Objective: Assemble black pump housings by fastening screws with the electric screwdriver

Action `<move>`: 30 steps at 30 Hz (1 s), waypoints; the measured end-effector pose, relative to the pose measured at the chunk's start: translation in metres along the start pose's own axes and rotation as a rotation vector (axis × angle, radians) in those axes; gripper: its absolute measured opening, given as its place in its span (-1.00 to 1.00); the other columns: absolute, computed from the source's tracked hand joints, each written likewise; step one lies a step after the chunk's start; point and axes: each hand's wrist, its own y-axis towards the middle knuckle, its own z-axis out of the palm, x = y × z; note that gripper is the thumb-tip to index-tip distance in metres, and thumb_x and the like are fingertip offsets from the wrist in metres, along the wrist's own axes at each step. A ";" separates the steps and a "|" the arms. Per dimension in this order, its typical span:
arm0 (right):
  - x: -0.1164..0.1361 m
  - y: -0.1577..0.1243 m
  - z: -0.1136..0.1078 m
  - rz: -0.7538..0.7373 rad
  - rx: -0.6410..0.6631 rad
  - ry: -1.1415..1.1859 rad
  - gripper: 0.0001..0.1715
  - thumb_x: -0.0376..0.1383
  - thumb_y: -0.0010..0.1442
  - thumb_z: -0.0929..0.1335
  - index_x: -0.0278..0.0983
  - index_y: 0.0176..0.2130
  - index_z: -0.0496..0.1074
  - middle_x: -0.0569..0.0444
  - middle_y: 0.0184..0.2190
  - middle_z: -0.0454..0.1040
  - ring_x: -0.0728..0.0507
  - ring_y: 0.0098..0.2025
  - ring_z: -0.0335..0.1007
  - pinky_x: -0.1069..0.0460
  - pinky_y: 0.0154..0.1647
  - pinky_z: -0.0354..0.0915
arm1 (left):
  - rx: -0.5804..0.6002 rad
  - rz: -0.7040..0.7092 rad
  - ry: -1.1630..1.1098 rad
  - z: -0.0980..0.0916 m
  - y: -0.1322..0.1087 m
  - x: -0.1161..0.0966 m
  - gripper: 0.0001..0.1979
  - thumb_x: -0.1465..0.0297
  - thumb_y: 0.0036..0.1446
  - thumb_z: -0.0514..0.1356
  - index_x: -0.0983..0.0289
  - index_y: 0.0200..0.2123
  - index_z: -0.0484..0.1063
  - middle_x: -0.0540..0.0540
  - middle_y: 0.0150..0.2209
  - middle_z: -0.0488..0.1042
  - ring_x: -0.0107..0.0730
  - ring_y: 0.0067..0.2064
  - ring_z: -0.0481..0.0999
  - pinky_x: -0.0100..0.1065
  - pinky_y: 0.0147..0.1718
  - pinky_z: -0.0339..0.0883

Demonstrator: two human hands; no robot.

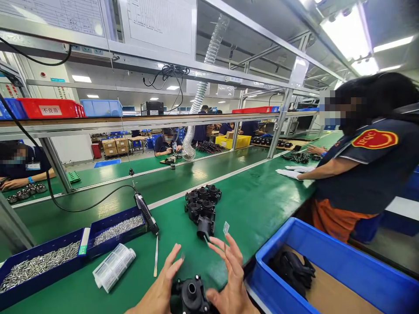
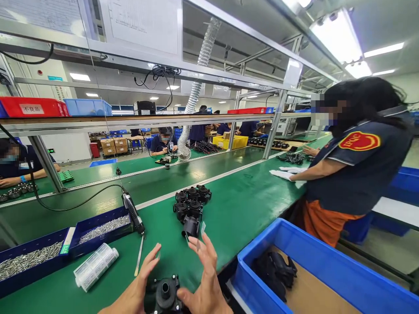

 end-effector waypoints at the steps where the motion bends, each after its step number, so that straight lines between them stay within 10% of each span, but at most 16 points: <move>1: 0.000 0.002 0.006 -0.021 0.004 0.020 -0.05 0.12 0.15 0.47 0.19 0.37 0.04 -0.01 0.46 -0.12 -0.50 0.27 0.30 -0.51 0.11 0.40 | 0.007 0.014 -0.018 -0.007 0.000 -0.004 0.20 0.00 0.03 0.43 0.26 0.48 -0.22 0.61 0.45 -0.10 0.38 0.47 -0.07 0.36 0.25 0.16; 8: 0.026 -0.020 0.042 0.190 -0.156 0.183 -0.43 -0.05 0.47 0.18 0.03 0.39 0.04 -0.07 0.48 -0.14 -0.44 0.36 0.14 -0.53 0.22 0.26 | -0.002 0.002 -0.028 -0.025 0.020 -0.048 -0.34 0.21 0.32 0.21 0.16 0.39 0.07 0.34 0.07 0.47 -0.10 0.09 0.56 -0.16 0.00 0.55; 16: 0.033 -0.014 0.070 0.600 -0.057 0.386 -0.39 0.05 0.46 0.21 0.03 0.38 0.02 -0.07 0.47 -0.04 -0.34 0.39 0.12 -0.36 0.21 0.40 | -0.216 0.056 0.226 -0.014 0.023 -0.060 -0.36 0.15 0.33 0.22 0.20 0.38 0.14 0.23 -0.12 0.56 -0.24 -0.21 0.58 -0.29 -0.28 0.56; 22: -0.002 -0.002 0.083 0.632 -0.022 0.284 -0.34 0.11 0.37 0.31 -0.03 0.30 0.10 -0.11 0.43 0.05 -0.28 0.29 0.33 -0.29 0.36 0.21 | -0.075 -0.069 0.102 -0.036 0.022 -0.038 -0.04 0.03 0.12 0.37 0.16 0.44 -0.01 0.42 0.25 0.28 0.12 0.30 0.35 0.09 0.16 0.42; 25: -0.009 0.000 0.086 0.728 0.029 0.385 -0.34 0.14 0.38 0.28 -0.05 0.30 0.08 -0.17 0.40 0.11 -0.29 0.28 0.36 -0.32 0.34 0.25 | 0.010 -0.064 0.070 -0.035 0.016 -0.026 -0.05 0.31 0.18 0.39 0.14 0.46 -0.12 0.45 0.37 0.04 0.15 0.41 0.18 0.11 0.22 0.36; 30: 0.013 0.008 0.076 0.519 -0.036 0.309 -0.34 -0.03 0.36 0.36 0.00 0.31 0.05 -0.13 0.42 0.01 -0.28 0.33 0.22 -0.20 0.13 0.46 | -0.139 -0.146 0.105 -0.026 0.006 -0.018 -0.14 0.60 0.18 0.20 0.17 0.45 -0.14 0.37 0.26 0.23 0.00 0.33 0.30 0.11 0.25 0.31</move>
